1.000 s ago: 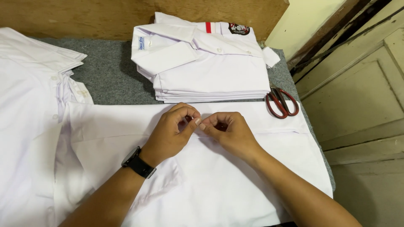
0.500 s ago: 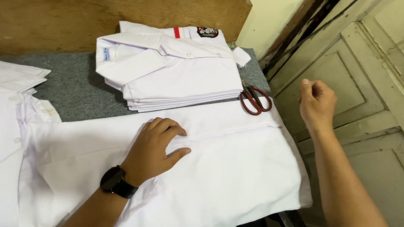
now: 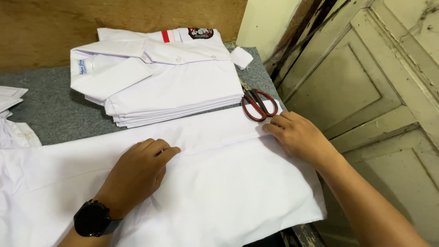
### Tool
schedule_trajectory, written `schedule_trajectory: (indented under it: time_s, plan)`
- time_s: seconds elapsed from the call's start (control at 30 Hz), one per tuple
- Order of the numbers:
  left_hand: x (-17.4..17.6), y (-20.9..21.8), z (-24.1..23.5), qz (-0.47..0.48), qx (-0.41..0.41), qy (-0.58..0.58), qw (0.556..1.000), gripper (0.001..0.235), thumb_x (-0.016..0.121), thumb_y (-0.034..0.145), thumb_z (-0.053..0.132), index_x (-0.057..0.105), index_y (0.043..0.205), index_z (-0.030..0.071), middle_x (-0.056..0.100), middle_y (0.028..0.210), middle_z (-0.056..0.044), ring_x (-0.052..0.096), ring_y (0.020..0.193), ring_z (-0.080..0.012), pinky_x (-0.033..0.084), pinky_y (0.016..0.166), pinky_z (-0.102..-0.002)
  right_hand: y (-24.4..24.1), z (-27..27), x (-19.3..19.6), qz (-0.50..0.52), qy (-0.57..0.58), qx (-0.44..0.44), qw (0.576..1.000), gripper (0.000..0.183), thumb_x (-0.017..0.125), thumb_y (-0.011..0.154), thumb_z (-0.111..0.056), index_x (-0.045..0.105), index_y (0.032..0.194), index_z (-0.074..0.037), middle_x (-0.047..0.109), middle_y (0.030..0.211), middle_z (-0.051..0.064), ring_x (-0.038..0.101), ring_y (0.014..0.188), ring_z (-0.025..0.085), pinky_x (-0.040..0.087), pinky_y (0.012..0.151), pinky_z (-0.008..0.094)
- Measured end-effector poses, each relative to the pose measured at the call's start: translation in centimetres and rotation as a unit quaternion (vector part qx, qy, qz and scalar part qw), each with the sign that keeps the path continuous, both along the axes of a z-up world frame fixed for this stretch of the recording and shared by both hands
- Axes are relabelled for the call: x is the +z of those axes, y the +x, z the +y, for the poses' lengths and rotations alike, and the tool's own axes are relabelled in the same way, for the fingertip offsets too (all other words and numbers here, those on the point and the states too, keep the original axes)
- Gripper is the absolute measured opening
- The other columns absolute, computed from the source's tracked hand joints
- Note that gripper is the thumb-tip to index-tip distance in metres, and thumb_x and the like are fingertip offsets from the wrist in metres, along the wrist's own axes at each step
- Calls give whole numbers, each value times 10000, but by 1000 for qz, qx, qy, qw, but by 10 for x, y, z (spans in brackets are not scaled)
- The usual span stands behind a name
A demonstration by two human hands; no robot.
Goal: Trimming loose threads with scissors and folding white shirts into a neat stack.
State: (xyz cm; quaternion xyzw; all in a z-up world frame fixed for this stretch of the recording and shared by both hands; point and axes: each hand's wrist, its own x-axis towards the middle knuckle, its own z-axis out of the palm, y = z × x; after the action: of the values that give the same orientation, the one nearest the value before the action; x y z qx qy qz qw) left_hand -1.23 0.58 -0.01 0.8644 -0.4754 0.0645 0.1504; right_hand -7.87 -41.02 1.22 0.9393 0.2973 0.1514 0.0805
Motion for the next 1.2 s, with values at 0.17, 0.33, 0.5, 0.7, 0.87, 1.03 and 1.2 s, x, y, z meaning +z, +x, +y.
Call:
schedule_trajectory:
  time_s: [0.17,0.33,0.5,0.7,0.87,1.03,1.2]
  plan:
    - [5,-6,-2,3,20,52,998,632,526,677,-218,649,1152,181,573,897,-25,528,758,-246,499,675,-377,5,-16,2,2,-68,12,998,166,549,956,50,649,943,-81,600,900,52,524,834,257,495,784,364]
    - [8,-4,3,4,14,35,999,654,533,702,-192,710,1200,193,598,882,-18,543,739,-263,495,663,-394,6,-11,1,21,-74,-7,997,242,515,911,56,610,785,-128,592,797,9,492,748,238,470,725,355]
    - [20,-3,5,57,22,-197,979,278,663,948,293,776,985,42,743,872,-76,663,840,-255,525,744,-391,12,23,25,106,249,-197,942,487,672,871,-255,635,1312,-53,598,1120,124,623,956,296,513,862,426]
    - [-20,1,8,-47,78,-37,995,746,518,955,621,447,1554,182,383,1638,-146,309,1528,-345,229,1206,-529,61,60,41,218,207,-375,877,1099,743,744,-574,253,1638,-165,496,1397,183,460,1328,378,437,1050,495]
    - [-23,1,9,-57,93,-33,993,777,520,937,661,438,1560,204,367,1651,-120,306,1531,-325,229,1204,-535,74,57,49,207,225,-378,874,1097,768,666,-515,340,1601,-135,577,1361,196,489,1313,385,437,1041,464]
    - [-24,1,8,-48,93,-28,994,787,522,931,675,430,1563,217,347,1660,-116,296,1531,-325,218,1201,-536,84,64,63,185,271,-364,872,1013,794,700,-456,391,1565,-117,563,1427,192,467,1354,359,423,1064,457]
    - [-23,1,7,-52,98,-24,994,797,532,918,678,438,1559,214,365,1649,-122,309,1525,-318,211,1207,-529,119,16,25,149,275,-232,921,1128,941,608,-504,442,1527,-80,556,1485,152,478,1377,334,381,1120,454]
